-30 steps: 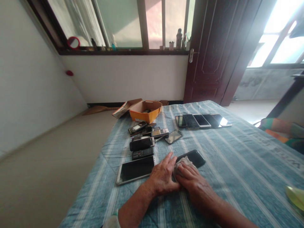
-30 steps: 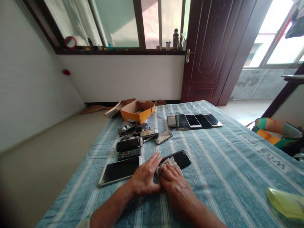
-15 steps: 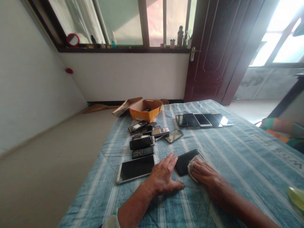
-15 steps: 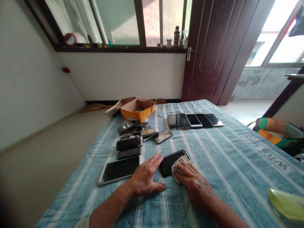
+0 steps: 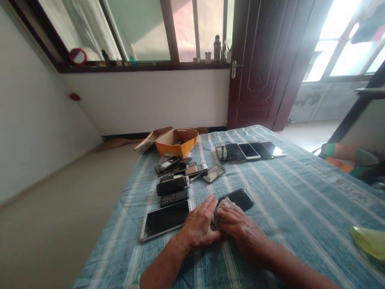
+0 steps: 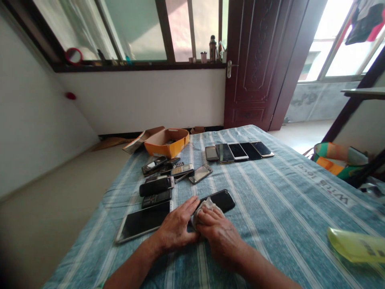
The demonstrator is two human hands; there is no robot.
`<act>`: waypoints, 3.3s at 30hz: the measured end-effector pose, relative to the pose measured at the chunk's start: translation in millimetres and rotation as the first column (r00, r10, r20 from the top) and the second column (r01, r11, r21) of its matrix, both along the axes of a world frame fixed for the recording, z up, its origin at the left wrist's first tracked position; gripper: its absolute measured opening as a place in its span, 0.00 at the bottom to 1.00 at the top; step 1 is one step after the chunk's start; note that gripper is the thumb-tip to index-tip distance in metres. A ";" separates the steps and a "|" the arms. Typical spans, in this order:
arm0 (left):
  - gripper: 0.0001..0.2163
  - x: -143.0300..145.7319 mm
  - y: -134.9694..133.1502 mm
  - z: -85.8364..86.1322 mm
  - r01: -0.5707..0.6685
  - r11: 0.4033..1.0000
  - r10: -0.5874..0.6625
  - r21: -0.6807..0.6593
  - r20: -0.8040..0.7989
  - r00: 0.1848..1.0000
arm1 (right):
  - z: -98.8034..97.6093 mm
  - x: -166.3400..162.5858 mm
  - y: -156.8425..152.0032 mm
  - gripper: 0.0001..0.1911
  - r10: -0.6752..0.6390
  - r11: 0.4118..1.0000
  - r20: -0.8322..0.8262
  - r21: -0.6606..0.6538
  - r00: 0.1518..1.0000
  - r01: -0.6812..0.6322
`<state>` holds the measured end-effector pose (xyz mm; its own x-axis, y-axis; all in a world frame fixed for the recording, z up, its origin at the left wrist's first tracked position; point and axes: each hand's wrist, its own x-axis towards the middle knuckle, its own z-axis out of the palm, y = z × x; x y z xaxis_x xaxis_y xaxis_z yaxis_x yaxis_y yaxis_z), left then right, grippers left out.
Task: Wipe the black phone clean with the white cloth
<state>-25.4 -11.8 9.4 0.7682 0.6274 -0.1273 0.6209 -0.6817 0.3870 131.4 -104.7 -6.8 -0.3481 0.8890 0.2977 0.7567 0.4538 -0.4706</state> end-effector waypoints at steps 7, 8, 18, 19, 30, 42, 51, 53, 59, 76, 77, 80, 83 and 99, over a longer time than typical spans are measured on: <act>0.44 -0.6 -2.6 4.6 -0.013 1.000 0.013 -0.028 0.003 1.000 | -19.7 41.3 -9.7 0.20 -0.073 0.997 0.041 0.017 0.996 0.072; 0.44 -0.8 -2.7 5.0 -0.011 1.000 0.011 -0.030 -0.001 1.000 | -23.8 50.4 -11.3 0.21 -0.099 0.995 0.046 0.024 0.994 0.098; 0.44 -1.0 -2.9 5.9 -0.011 0.999 0.011 -0.034 0.002 1.000 | -36.9 67.1 -20.2 0.22 -0.271 0.959 0.035 0.099 0.962 0.266; 0.44 -0.8 -2.6 5.9 -0.013 0.999 0.013 -0.033 -0.001 1.000 | -34.2 61.3 -19.3 0.22 -0.258 0.962 0.031 0.105 0.966 0.254; 0.42 0.6 -1.2 2.7 -0.012 1.000 0.012 -0.009 -0.004 1.000 | -10.9 11.0 -3.0 0.15 -0.085 0.996 0.042 -0.011 0.995 0.086; 0.45 -0.6 -1.8 2.0 -0.001 1.000 0.002 -0.028 0.025 1.000 | -32.0 68.9 -16.3 0.24 -0.250 0.964 0.042 0.103 0.967 0.245; 0.44 -0.3 -1.4 2.3 -0.009 1.000 0.010 -0.024 0.019 1.000 | -33.6 48.0 -13.1 0.20 -0.236 0.965 -0.006 0.119 0.972 0.235; 0.44 -0.2 -0.7 1.1 -0.005 1.000 0.005 -0.014 0.014 1.000 | -29.0 36.4 -9.2 0.18 -0.198 0.974 -0.003 0.115 0.980 0.197; 0.42 0.6 0.0 -0.4 -0.016 1.000 0.016 0.000 0.001 1.000 | -14.3 11.5 -0.8 0.15 -0.113 0.992 -0.004 0.049 0.994 0.113; 0.45 -0.4 -2.9 2.1 -0.011 1.000 0.011 -0.021 0.013 1.000 | -35.9 53.4 -10.5 0.21 -0.335 0.938 -0.020 0.084 0.942 0.336; 0.45 -0.3 -2.9 1.8 -0.009 1.000 0.009 -0.019 0.015 1.000 | -35.3 52.7 -8.5 0.21 -0.344 0.935 -0.033 0.076 0.938 0.345; 0.45 0.1 -2.7 1.5 -0.008 1.000 0.008 -0.013 0.013 1.000 | -33.4 52.3 -1.6 0.21 -0.361 0.929 -0.081 0.063 0.929 0.366; 0.45 0.1 -2.0 1.0 -0.016 1.000 0.016 -0.011 -0.002 1.000 | -30.9 55.7 10.6 0.21 -0.343 0.933 -0.136 0.066 0.930 0.354; 0.32 7.1 -7.6 -4.6 -0.069 0.991 0.067 0.115 0.022 0.998 | -48.9 35.5 30.8 0.24 -0.346 0.908 -0.127 0.202 0.930 0.366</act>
